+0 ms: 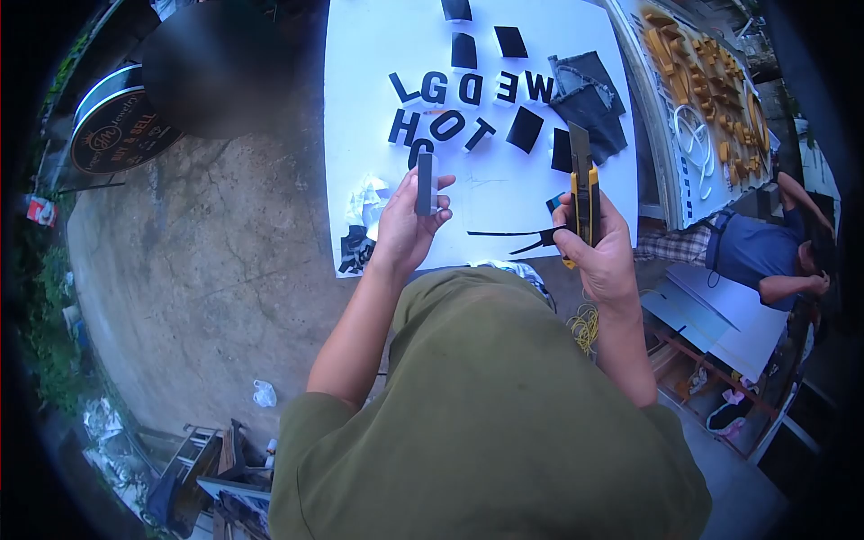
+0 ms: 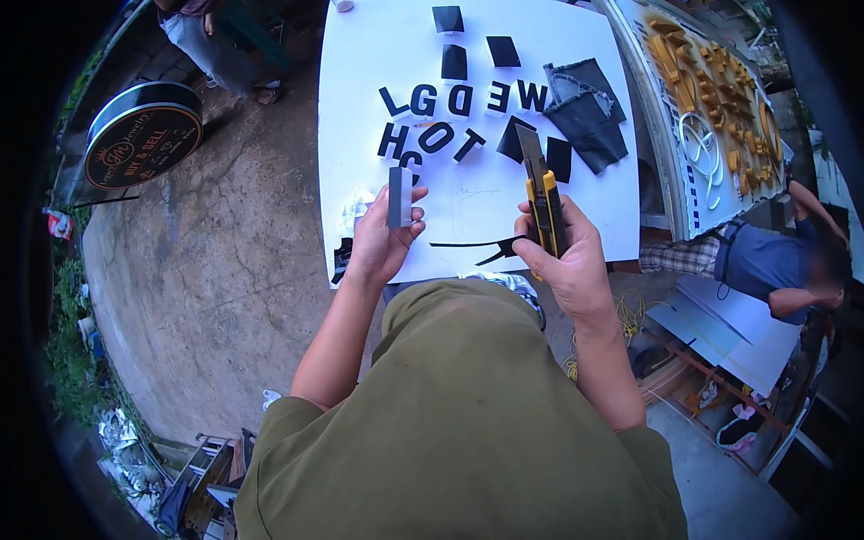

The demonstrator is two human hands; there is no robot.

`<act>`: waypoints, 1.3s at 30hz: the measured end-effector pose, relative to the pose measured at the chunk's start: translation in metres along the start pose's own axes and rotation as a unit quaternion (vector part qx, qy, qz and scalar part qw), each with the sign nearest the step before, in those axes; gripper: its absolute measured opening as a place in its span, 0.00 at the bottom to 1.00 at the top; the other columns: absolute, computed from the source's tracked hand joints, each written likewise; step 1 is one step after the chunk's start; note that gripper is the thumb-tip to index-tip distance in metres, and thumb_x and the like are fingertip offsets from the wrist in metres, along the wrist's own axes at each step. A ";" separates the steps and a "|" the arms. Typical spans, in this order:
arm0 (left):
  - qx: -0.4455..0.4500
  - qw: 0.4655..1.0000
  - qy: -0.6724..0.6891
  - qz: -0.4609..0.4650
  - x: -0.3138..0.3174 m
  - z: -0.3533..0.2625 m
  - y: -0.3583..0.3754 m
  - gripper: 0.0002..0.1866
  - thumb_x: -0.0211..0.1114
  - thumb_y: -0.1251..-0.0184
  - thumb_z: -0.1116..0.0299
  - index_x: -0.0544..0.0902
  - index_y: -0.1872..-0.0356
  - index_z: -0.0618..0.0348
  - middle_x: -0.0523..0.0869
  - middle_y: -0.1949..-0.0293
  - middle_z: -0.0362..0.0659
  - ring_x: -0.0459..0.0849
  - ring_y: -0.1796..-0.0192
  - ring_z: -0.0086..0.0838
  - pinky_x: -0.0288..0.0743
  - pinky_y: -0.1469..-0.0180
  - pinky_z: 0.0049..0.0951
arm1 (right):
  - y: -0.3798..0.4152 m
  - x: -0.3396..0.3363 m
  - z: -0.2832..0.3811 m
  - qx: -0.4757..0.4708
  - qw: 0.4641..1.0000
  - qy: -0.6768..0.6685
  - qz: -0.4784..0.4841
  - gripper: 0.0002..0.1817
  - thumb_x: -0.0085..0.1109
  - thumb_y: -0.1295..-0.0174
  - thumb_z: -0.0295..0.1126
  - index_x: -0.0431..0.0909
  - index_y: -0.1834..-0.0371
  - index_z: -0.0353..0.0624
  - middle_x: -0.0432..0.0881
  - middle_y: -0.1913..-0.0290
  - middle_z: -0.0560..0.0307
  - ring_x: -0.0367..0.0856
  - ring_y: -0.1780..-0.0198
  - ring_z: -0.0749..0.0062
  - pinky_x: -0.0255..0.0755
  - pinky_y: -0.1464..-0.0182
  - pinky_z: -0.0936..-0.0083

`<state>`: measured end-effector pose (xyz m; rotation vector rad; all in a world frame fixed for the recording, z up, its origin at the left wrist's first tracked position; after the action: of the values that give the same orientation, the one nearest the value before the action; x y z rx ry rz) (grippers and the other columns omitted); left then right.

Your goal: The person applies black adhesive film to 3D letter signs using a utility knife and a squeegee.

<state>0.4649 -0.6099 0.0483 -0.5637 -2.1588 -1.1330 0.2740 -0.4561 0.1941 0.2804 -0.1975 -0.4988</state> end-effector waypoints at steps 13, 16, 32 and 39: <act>0.047 0.836 -0.546 0.017 -0.048 0.094 -0.094 0.33 0.73 0.22 0.58 0.72 0.25 0.62 0.82 0.30 0.48 0.82 0.41 0.36 0.74 0.33 0.38 | -0.001 -0.060 -0.005 0.016 0.997 0.034 -0.071 0.22 0.74 0.34 0.19 0.79 0.38 0.36 0.85 0.56 0.63 0.79 0.60 0.89 0.73 0.59 0.87; 0.177 0.678 -0.713 0.013 -0.048 0.118 -0.117 0.33 0.79 0.34 0.66 0.76 0.30 0.63 0.82 0.33 0.57 0.79 0.34 0.52 0.74 0.30 0.45 | -0.004 -0.075 -0.011 0.008 0.993 0.059 -0.101 0.22 0.74 0.34 0.20 0.79 0.38 0.37 0.84 0.56 0.64 0.79 0.61 0.89 0.73 0.60 0.87; 0.188 0.829 -0.493 0.183 0.096 0.031 -0.028 0.19 0.75 0.24 0.62 0.87 0.39 0.61 0.93 0.47 0.46 0.88 0.42 0.33 0.77 0.34 0.37 | -0.043 -0.065 -0.040 0.078 0.994 0.061 -0.043 0.24 0.75 0.35 0.21 0.79 0.37 0.36 0.83 0.57 0.65 0.80 0.60 0.86 0.75 0.58 0.84; 0.140 0.849 -0.495 0.122 0.050 0.017 0.007 0.09 0.76 0.27 0.70 0.91 0.55 0.65 0.94 0.60 0.45 0.90 0.57 0.30 0.81 0.51 0.34 | -0.056 -0.006 -0.053 0.111 0.983 0.132 0.064 0.26 0.79 0.37 0.24 0.78 0.37 0.36 0.82 0.58 0.64 0.79 0.63 0.87 0.75 0.60 0.84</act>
<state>0.4278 -0.5873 0.0802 -1.4664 -2.8836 -0.3464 0.2578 -0.4887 0.1262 0.5438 -0.0117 -0.3067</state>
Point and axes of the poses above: each hand's wrist, its own y-axis away from the middle knuckle, its own x-axis out of the palm, z = x × y, the point moved 4 cm from there along -y, towards the middle knuckle
